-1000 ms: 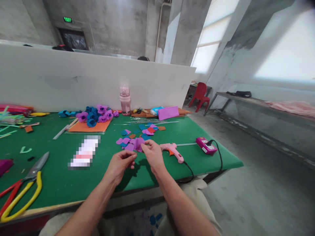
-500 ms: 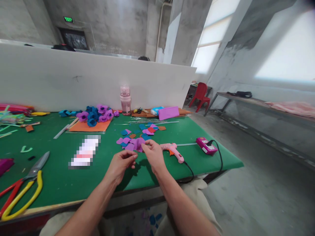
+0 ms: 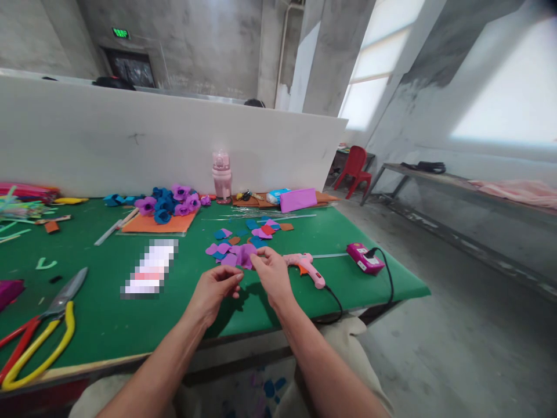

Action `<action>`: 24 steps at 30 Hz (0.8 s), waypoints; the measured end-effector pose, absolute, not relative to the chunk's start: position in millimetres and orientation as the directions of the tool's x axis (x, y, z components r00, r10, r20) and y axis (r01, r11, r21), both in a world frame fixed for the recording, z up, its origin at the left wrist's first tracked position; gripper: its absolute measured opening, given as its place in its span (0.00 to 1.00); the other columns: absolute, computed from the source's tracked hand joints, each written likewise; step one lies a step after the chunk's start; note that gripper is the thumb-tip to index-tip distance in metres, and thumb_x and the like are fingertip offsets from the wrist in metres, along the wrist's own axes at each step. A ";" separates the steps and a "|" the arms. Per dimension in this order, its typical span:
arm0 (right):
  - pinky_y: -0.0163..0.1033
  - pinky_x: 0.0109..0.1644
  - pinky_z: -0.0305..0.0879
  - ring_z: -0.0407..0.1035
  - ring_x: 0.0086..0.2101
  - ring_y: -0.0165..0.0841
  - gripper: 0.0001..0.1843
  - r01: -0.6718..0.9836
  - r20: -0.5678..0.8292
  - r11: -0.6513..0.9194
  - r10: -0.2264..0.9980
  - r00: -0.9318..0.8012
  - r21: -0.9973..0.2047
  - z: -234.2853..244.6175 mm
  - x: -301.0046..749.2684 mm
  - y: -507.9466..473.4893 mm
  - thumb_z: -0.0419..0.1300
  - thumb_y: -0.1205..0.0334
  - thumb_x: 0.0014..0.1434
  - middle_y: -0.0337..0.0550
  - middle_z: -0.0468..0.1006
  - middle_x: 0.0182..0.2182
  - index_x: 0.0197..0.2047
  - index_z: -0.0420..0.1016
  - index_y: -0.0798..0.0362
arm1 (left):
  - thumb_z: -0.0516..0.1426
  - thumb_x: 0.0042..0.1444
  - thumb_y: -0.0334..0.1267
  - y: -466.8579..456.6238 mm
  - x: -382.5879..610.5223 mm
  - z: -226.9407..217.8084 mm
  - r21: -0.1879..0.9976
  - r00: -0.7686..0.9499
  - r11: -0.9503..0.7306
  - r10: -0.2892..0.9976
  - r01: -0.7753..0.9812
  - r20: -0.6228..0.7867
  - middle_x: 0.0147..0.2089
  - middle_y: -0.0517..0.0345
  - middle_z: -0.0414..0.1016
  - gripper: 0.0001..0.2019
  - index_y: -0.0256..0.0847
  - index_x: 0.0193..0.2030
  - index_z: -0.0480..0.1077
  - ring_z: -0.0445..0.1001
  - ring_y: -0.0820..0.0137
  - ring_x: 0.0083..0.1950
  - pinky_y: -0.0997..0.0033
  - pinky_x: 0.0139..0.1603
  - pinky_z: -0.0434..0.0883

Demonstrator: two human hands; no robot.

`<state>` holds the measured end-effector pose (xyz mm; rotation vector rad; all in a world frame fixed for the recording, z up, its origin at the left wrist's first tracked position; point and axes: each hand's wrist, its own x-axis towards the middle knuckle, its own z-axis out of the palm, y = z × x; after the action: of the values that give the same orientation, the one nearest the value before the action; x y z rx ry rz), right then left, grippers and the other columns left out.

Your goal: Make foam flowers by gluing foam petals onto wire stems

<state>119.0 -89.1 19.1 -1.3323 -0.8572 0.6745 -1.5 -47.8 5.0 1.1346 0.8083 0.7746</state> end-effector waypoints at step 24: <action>0.31 0.23 0.49 0.52 0.19 0.24 0.09 0.075 0.181 0.166 0.831 0.526 -0.983 20.6 116.8 -89.8 0.55 0.59 0.49 0.33 0.64 0.16 0.23 0.69 0.55 | 0.65 0.36 0.39 -47.9 -1.9 3.9 0.966 0.507 0.230 0.850 -0.116 -0.142 0.23 0.61 0.68 0.12 0.34 0.27 0.71 0.66 0.77 0.22 0.76 0.23 0.67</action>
<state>116.8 -89.8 20.6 -1.3095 -0.8892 0.6539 -1.9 -47.9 3.9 1.1480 0.7947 0.7705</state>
